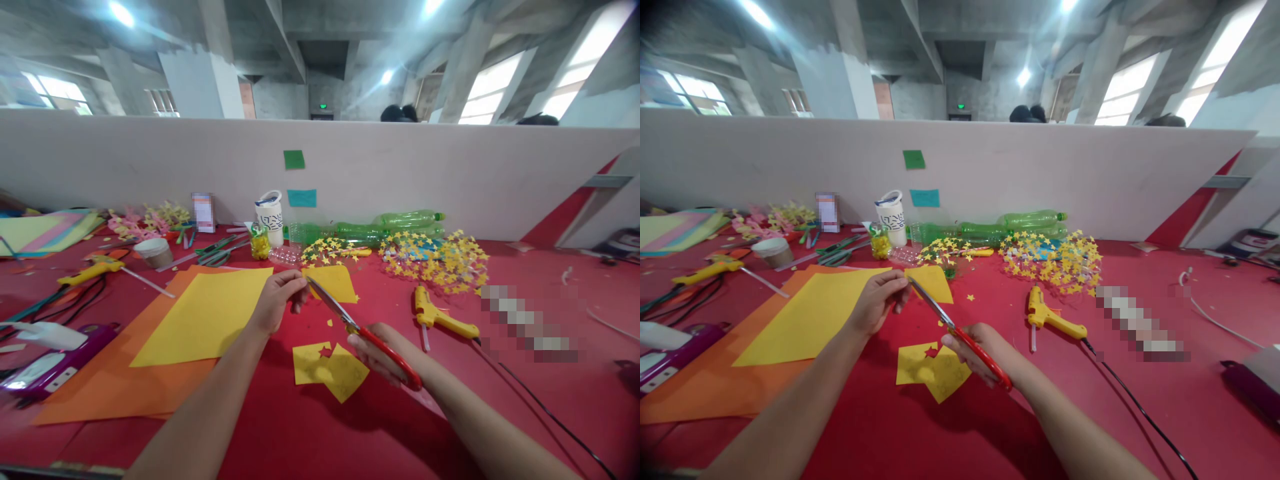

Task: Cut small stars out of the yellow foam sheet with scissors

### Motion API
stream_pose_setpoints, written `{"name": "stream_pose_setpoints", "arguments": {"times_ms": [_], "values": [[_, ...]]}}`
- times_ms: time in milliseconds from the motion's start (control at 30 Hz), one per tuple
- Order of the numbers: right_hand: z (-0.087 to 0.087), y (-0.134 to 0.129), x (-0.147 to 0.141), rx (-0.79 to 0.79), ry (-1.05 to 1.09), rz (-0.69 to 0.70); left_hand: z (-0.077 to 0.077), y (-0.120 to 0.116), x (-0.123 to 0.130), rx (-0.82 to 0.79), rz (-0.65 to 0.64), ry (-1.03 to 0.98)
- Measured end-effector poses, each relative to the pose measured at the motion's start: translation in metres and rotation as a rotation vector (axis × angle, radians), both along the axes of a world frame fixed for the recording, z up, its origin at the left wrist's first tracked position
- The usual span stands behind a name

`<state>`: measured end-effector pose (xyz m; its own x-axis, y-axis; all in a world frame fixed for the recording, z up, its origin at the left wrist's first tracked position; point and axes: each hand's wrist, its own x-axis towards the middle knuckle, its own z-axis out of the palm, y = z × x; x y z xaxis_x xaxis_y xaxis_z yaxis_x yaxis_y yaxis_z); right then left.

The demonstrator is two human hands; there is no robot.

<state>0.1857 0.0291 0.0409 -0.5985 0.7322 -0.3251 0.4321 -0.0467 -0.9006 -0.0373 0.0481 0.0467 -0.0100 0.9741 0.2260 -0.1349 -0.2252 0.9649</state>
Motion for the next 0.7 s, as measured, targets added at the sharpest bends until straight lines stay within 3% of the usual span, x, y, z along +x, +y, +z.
{"name": "stream_pose_setpoints", "arguments": {"times_ms": [400,700], "values": [[-0.0002,-0.0003,0.0018,0.037,0.009,0.019,-0.0013,0.0005,-0.0002,0.011,0.003,0.016],[0.0047,-0.0019,0.0004,0.085,-0.031,0.009,-0.0012,0.0012,-0.0017,0.067,0.092,0.025]]}}
